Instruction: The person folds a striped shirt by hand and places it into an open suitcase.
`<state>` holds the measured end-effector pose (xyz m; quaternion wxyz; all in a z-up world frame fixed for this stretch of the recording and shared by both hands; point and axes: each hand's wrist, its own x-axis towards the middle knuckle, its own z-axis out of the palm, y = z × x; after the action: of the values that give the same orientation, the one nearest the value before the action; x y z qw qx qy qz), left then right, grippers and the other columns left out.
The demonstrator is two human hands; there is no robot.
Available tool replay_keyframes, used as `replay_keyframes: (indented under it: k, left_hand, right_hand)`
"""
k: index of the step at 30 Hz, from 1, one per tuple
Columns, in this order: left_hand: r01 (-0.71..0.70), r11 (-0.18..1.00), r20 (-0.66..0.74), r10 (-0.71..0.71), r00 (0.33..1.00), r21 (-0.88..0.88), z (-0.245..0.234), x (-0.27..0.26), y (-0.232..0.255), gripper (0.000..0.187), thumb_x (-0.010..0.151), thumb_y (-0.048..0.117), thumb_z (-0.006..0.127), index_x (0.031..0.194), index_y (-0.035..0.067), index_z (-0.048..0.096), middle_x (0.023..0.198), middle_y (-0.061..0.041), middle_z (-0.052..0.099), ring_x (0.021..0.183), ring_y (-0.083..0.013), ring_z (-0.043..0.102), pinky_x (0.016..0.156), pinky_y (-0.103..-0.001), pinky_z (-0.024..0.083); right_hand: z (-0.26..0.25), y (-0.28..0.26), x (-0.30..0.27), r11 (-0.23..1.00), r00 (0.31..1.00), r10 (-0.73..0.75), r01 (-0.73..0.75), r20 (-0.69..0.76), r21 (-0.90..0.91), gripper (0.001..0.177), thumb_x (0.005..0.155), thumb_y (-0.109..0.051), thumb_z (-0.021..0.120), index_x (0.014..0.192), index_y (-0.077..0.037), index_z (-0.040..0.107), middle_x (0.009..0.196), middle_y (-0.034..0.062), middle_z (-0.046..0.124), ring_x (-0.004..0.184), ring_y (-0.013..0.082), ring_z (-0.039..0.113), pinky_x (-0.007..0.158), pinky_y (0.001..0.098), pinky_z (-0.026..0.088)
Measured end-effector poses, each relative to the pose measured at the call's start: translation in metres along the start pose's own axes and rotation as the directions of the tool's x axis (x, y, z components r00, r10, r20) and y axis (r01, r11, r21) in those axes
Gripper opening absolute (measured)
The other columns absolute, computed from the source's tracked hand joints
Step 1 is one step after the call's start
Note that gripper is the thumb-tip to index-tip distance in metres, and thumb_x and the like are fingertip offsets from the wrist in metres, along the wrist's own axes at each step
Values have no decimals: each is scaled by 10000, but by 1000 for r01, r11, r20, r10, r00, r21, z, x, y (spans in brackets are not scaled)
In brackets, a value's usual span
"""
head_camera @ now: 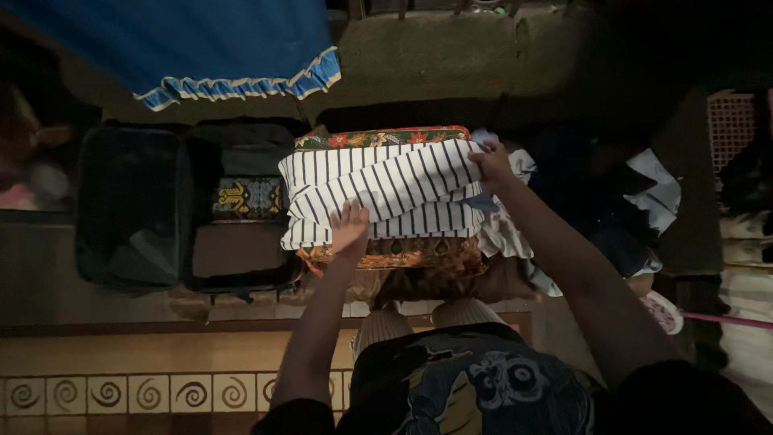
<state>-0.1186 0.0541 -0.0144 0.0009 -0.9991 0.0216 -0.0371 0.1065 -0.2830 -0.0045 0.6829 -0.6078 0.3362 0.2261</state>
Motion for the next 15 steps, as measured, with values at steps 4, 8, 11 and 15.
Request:
replay_keyframes:
  k: [4,8,11,15]
  left_hand:
    - [70,989,-195,-95,976,-129,15,8,-3,185,1110,79,581,1292,75,609,1549,-208,531,1391,-368,529,986,-563,456]
    - [56,997,-115,-61,992,-53,11,-5,-11,565,954,144,500,1518,121,483,1597,-197,422,1460,-368,418,1110,-594,361]
    - [108,992,29,-107,994,-68,10,-16,-15,611,1014,165,457,1610,162,328,1645,-184,334,1523,-369,331,1196,-604,288]
    - [118,989,77,-110,991,-93,2,-21,-8,629,999,141,470,1608,163,315,1657,-177,309,1522,-402,326,1220,-595,261]
  right_hand:
    - [-7,4,5,941,879,-313,337,361,-6,524,837,90,629,1346,-32,611,1249,103,669,1120,226,658,937,359,569]
    - [-26,8,4,940,847,-331,336,416,65,487,870,69,628,1345,-36,663,1255,112,704,1112,227,686,927,354,582]
    - [-52,13,-8,934,894,-277,336,352,-120,513,930,35,651,1438,-40,667,1204,205,671,952,312,576,789,417,484]
    - [-73,14,-20,928,871,-164,296,463,-228,657,859,7,706,1493,-68,547,1311,146,657,1079,224,667,864,365,574]
